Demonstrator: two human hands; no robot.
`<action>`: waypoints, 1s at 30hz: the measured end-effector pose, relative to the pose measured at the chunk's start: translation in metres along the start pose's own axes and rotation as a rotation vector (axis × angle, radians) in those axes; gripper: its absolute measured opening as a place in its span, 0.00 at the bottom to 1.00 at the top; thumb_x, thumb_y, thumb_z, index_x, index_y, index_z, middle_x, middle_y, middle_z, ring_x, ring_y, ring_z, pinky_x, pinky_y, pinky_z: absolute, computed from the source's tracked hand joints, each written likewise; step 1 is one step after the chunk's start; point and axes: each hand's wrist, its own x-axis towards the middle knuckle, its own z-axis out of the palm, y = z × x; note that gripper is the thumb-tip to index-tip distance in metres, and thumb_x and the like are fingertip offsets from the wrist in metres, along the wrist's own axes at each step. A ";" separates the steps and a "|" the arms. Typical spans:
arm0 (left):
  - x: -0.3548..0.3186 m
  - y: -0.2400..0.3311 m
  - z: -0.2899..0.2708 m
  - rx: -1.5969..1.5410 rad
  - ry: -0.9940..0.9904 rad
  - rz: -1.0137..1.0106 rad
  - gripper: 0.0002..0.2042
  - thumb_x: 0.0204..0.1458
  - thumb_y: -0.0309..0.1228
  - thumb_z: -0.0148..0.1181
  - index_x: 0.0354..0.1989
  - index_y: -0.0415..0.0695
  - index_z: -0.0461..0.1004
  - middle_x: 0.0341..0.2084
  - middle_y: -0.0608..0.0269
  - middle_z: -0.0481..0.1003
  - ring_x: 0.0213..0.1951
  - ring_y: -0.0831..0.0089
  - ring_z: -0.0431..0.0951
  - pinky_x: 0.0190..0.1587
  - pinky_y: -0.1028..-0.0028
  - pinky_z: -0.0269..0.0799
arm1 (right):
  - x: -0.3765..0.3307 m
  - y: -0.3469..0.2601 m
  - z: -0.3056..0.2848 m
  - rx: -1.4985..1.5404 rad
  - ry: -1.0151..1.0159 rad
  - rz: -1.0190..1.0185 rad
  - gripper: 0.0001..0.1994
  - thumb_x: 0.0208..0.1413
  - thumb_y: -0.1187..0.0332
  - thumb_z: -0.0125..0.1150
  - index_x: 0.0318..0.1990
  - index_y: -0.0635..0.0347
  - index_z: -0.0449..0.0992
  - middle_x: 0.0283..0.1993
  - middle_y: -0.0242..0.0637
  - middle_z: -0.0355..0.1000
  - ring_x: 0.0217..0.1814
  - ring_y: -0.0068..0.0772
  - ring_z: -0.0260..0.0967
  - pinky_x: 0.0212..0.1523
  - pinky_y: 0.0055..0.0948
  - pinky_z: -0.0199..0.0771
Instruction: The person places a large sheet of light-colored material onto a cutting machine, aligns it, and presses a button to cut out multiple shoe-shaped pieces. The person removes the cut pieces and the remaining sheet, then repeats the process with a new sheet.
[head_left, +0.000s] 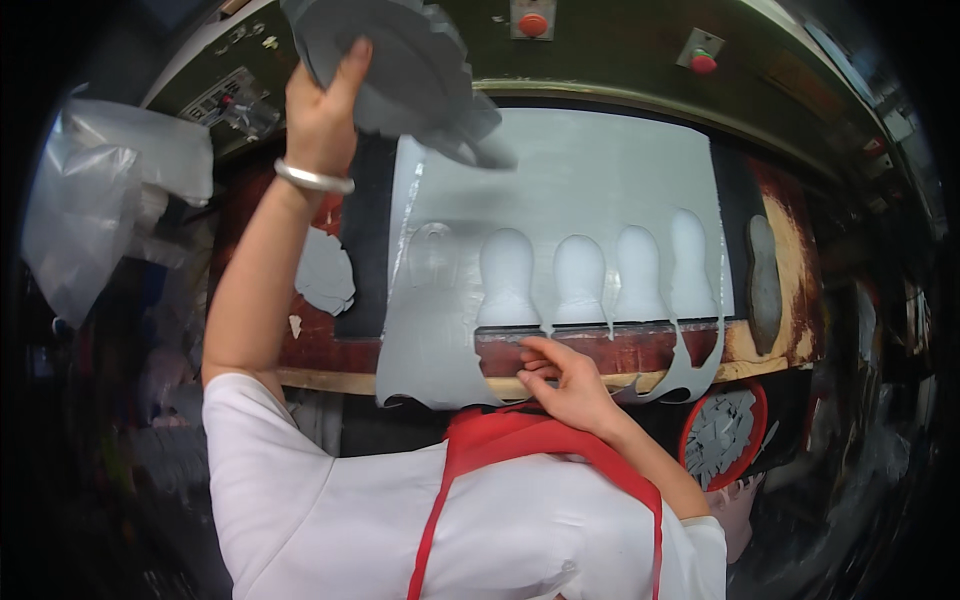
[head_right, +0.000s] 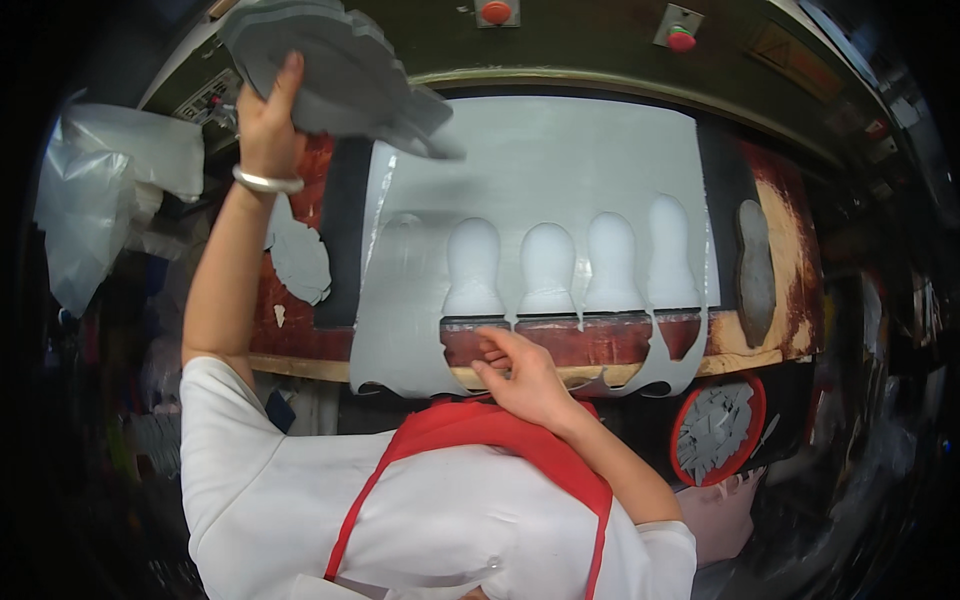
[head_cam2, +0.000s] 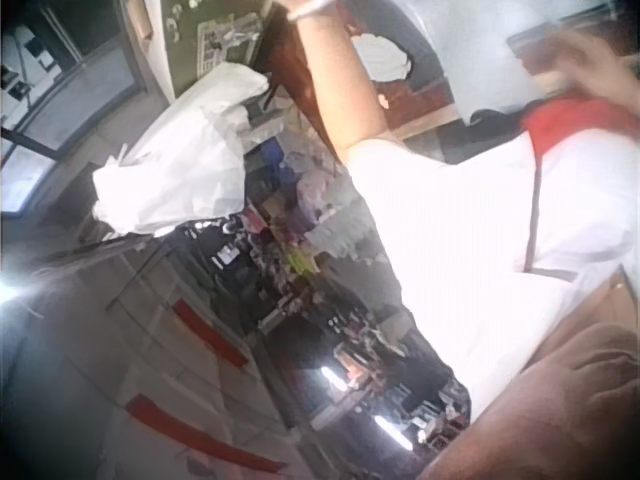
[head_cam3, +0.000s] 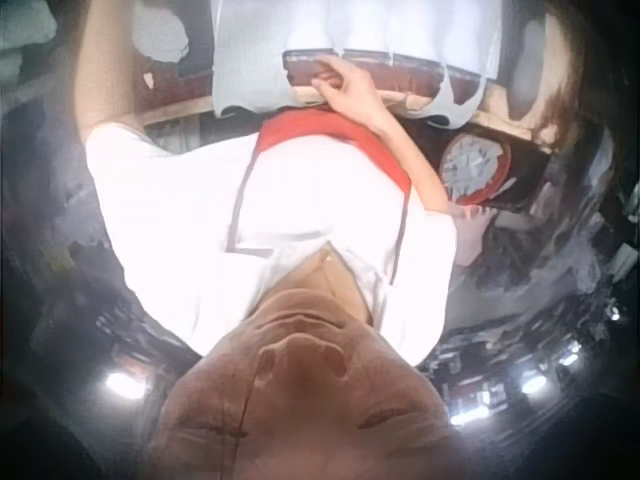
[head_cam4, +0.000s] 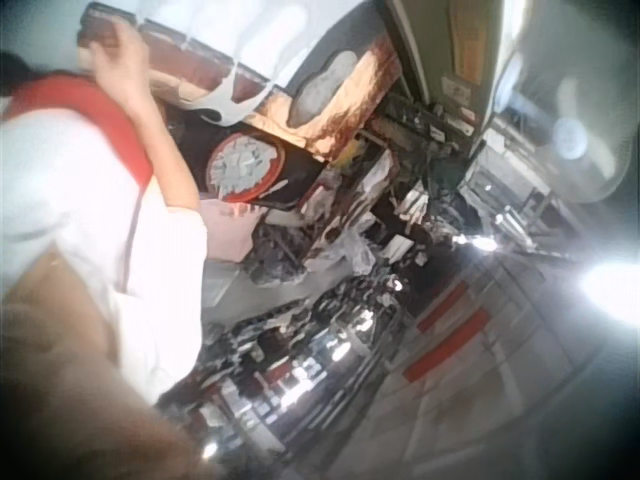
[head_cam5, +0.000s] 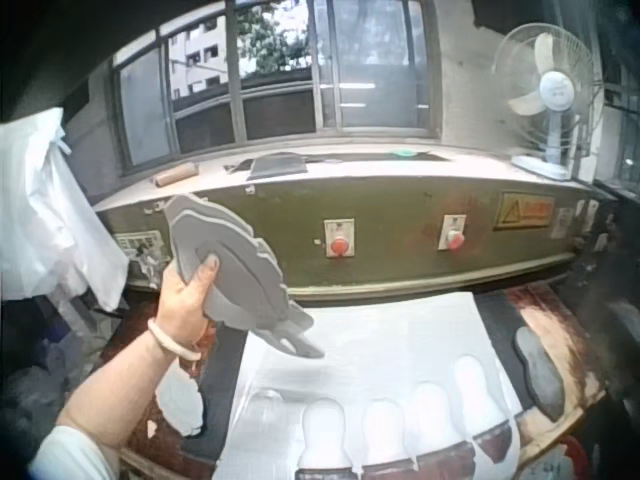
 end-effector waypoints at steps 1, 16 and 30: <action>0.011 0.010 -0.008 0.002 -0.004 -0.030 0.12 0.58 0.31 0.57 0.45 0.36 0.73 0.39 0.62 0.76 0.40 0.75 0.76 0.43 0.74 0.73 | 0.006 -0.001 0.007 0.019 -0.079 0.022 0.17 0.53 0.74 0.63 0.51 0.65 0.73 0.45 0.36 0.72 0.45 0.22 0.70 0.48 0.23 0.74; -0.230 -0.043 -0.063 0.626 -1.342 0.231 0.31 0.42 0.29 0.63 0.59 0.60 0.66 0.60 0.55 0.63 0.61 0.57 0.64 0.65 0.49 0.54 | 0.055 0.038 0.050 0.870 -0.507 0.324 0.06 0.41 0.72 0.54 0.20 0.65 0.70 0.21 0.29 0.62 0.26 0.19 0.55 0.29 0.18 0.52; -0.096 0.047 -0.079 0.180 0.285 -0.187 0.14 0.57 0.33 0.59 0.44 0.34 0.73 0.37 0.65 0.76 0.38 0.78 0.73 0.42 0.76 0.70 | 0.035 0.024 0.035 -0.031 -0.482 0.132 0.03 0.49 0.77 0.60 0.32 0.63 0.77 0.46 0.37 0.69 0.42 0.23 0.69 0.40 0.21 0.70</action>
